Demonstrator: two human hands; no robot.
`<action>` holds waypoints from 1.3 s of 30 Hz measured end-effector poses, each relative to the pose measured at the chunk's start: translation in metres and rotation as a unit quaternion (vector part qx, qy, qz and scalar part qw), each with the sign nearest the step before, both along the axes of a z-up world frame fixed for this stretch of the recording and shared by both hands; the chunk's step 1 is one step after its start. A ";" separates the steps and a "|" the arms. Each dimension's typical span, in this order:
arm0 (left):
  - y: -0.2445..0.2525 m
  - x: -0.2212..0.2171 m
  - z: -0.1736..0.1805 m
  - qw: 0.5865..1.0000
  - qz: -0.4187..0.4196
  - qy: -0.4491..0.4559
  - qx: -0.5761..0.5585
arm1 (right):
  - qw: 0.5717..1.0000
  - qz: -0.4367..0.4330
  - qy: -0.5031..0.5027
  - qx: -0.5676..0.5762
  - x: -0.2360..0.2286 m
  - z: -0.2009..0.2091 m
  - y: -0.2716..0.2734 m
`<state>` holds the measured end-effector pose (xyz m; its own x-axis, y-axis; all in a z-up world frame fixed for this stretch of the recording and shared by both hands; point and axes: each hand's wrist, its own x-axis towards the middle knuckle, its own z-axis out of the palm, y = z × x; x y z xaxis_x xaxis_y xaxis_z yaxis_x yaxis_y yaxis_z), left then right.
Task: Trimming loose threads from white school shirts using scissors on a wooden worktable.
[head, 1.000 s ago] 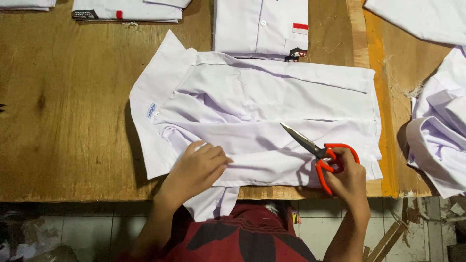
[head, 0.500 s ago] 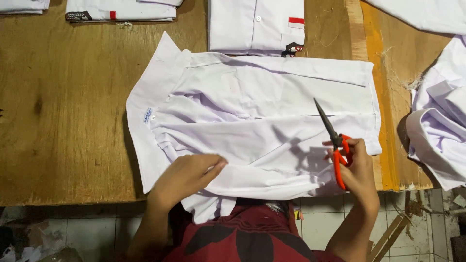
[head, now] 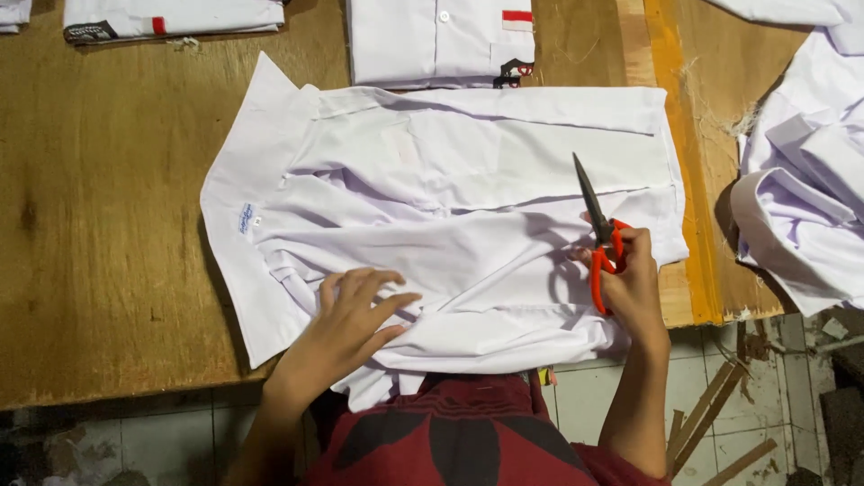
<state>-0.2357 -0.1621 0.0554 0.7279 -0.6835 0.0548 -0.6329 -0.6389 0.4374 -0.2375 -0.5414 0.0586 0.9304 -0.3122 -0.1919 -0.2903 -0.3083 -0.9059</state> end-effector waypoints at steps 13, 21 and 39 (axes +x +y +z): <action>0.041 -0.024 -0.004 0.975 0.179 0.127 0.023 | 0.989 0.074 0.003 0.126 -0.077 -0.030 -0.026; 0.034 -0.013 -0.001 0.975 0.140 0.158 0.074 | 0.991 0.066 0.036 -0.114 -0.068 -0.039 -0.030; -0.035 0.036 -0.009 0.991 0.038 0.031 -0.121 | 0.981 0.179 -0.052 0.046 0.001 -0.031 -0.112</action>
